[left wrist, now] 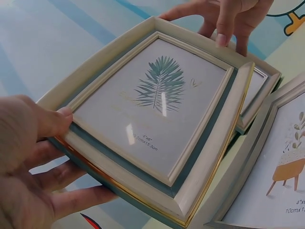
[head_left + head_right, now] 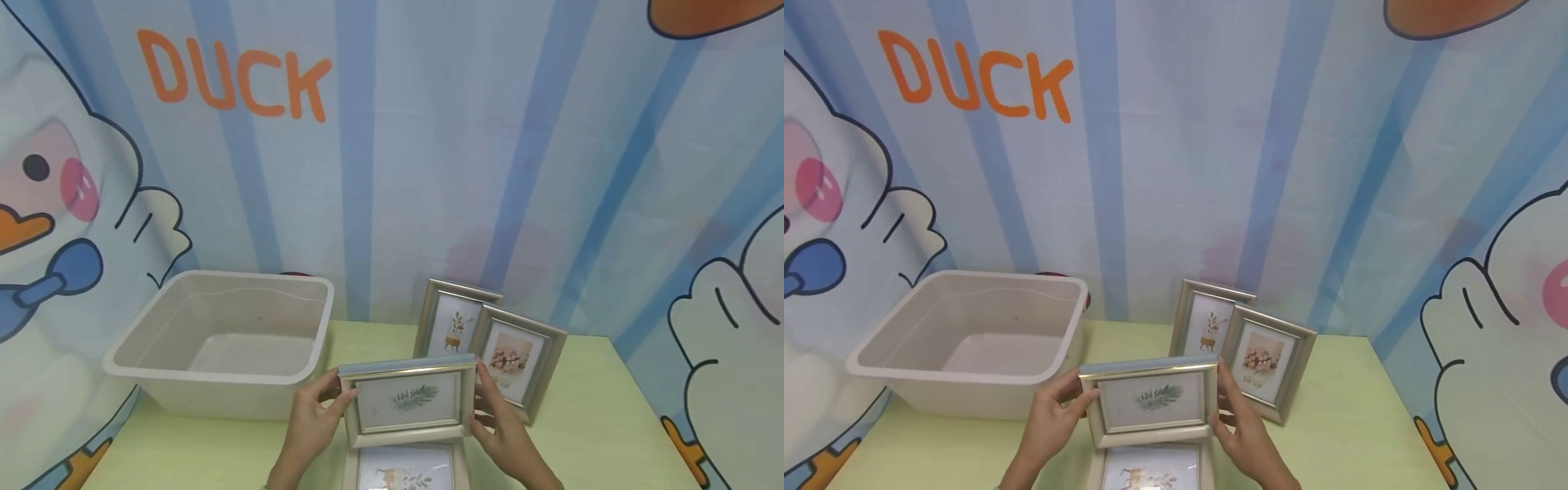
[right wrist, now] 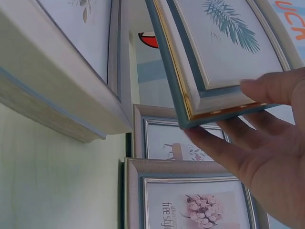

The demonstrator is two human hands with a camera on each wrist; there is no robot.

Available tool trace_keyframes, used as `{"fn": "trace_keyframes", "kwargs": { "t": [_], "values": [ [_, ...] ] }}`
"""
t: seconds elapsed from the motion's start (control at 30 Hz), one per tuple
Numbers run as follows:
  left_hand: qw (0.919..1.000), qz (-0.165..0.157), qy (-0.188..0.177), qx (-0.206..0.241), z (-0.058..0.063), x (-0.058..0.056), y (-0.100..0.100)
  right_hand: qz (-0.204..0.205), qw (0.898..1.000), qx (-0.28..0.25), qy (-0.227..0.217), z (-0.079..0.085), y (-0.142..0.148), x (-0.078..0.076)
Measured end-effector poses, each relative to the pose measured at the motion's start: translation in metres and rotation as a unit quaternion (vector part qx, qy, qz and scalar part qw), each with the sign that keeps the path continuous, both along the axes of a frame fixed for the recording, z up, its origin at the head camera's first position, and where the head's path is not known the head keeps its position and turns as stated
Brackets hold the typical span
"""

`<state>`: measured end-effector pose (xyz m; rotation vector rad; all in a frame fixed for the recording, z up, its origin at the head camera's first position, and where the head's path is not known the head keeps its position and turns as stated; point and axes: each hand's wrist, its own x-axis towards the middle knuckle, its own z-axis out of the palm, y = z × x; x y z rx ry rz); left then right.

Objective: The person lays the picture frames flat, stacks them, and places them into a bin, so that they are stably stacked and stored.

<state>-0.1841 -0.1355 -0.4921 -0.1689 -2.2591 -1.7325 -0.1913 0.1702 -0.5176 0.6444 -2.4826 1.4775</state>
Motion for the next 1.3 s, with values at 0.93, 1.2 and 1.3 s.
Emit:
{"fn": "trace_keyframes", "kwargs": {
  "t": [0.93,1.2,1.3],
  "values": [
    [0.9914,0.037,0.03,0.122,-0.005,-0.008,0.01,-0.027,0.989,-0.097,-0.106,-0.004,-0.009,0.007],
    [0.9794,-0.034,0.014,0.199,-0.011,-0.003,0.009,-0.043,0.984,-0.099,-0.14,0.0,-0.007,0.007],
    [0.9794,-0.067,-0.005,0.191,-0.014,-0.003,0.004,-0.044,0.982,-0.092,-0.157,-0.001,-0.005,0.007]
  ]
}}
